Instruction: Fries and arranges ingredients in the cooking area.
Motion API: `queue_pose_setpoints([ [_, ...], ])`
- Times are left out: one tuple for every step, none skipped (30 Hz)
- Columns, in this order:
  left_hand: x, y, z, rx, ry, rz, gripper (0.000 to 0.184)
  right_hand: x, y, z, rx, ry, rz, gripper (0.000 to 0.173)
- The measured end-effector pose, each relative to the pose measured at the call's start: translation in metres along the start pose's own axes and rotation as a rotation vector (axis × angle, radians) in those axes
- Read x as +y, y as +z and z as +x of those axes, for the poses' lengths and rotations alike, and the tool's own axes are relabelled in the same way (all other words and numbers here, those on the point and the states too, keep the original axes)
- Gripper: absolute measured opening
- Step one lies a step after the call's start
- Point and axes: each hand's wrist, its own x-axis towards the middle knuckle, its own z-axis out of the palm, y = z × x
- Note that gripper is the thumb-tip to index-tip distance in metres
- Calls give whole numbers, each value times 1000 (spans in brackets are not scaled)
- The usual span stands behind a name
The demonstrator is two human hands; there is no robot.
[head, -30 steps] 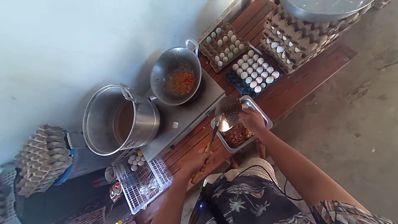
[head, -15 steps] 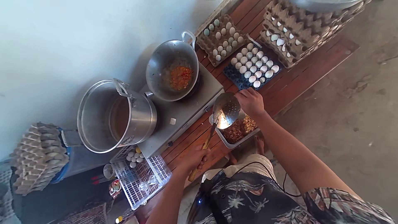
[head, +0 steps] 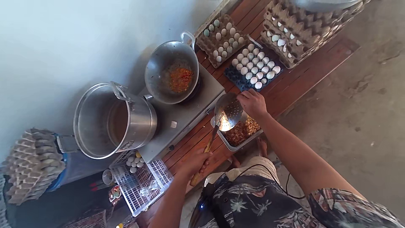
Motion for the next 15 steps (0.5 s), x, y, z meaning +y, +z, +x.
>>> queue_pose_setpoints([
  [0,0,0,2,-2,-2,14,0,2,-5,-29,10,4,17],
  [-1,-1,1,2,0,-7,14,0,3,-11,-55,23,12,16],
  [-2,-1,1,3,5,-13,14,-2,1,-18,-80,41,30,16],
  [-2,-2,1,5,10,-16,14,-4,-1,-23,-79,58,43,15],
  [-2,-3,2,9,13,-17,14,-6,-1,-28,-52,65,49,14],
  [-2,-4,3,10,9,-19,14,-9,0,-34,-12,73,50,14],
  [-2,-5,3,10,4,-23,14,-11,1,-39,28,93,47,14],
  [-1,-5,4,11,1,-27,15,-12,3,-43,51,119,52,15],
  [-1,-6,5,11,-1,-31,15,-13,4,-46,39,159,71,16],
  [-1,-6,6,10,1,-34,14,-15,4,-49,-15,210,99,16],
  [0,-6,7,11,1,-35,14,-17,4,-50,-102,263,139,15],
  [0,-6,7,12,-1,-38,14,-18,4,-51,-190,308,172,15],
  [0,-5,7,12,-4,-43,14,-20,5,-52,-238,334,195,17],
  [1,-5,8,12,-4,-45,14,-22,7,-53,-244,350,207,21],
  [1,-5,8,11,-5,-46,14,-24,9,-52,-226,364,209,27],
])
